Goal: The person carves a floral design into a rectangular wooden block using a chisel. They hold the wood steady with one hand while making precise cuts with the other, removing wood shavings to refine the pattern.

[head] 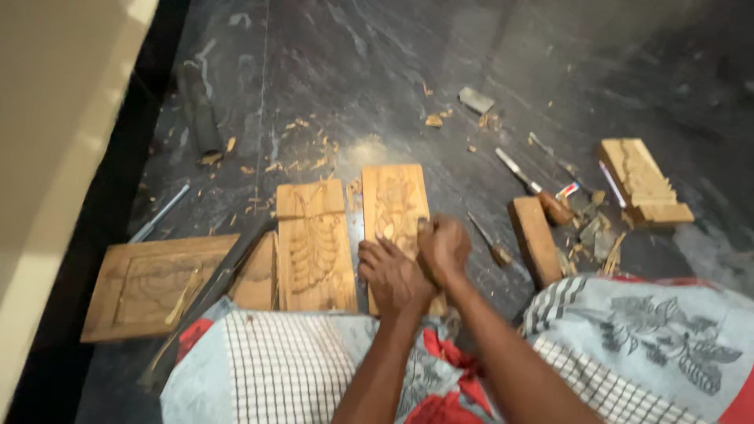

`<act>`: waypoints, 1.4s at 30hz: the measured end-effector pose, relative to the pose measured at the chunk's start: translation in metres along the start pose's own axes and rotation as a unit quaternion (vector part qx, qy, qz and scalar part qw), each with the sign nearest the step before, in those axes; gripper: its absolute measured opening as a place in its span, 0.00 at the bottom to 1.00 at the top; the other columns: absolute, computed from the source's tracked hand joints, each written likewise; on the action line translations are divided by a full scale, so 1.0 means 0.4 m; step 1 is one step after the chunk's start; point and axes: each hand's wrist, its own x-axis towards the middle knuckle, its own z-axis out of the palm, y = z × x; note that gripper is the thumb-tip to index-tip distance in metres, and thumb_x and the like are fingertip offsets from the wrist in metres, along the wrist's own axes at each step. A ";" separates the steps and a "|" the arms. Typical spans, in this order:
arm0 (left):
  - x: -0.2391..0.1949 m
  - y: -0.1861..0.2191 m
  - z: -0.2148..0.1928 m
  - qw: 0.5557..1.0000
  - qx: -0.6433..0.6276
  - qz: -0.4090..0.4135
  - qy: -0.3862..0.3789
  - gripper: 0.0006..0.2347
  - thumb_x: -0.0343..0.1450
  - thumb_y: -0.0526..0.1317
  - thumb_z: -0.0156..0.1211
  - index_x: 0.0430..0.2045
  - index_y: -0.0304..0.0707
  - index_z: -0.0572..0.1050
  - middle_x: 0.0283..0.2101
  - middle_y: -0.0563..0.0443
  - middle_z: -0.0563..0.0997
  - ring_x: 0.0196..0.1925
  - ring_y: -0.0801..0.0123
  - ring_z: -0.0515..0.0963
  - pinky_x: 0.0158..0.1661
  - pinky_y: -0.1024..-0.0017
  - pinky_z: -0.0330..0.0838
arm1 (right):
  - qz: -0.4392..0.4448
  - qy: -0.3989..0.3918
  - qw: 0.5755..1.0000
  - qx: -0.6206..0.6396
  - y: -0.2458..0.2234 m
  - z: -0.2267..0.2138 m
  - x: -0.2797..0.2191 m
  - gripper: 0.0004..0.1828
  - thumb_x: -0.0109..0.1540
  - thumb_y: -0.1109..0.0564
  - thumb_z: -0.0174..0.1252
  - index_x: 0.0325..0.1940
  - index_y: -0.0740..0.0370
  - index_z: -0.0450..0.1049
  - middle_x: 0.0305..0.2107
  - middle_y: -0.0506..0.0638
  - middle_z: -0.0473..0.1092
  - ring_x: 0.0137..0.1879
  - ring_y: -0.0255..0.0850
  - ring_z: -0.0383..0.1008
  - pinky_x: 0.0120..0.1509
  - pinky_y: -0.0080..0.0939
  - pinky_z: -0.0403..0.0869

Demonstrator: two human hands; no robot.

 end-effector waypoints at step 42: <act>-0.001 0.006 -0.077 0.991 -0.094 -0.011 -0.094 0.61 0.48 0.68 0.74 0.65 0.14 0.52 0.66 0.16 0.56 0.68 0.34 0.58 0.62 0.50 0.55 | 0.033 -0.058 0.986 0.156 0.002 -0.068 0.026 0.13 0.54 0.49 0.68 0.25 0.61 0.79 0.17 0.53 0.74 0.22 0.40 0.72 0.32 0.46 0.72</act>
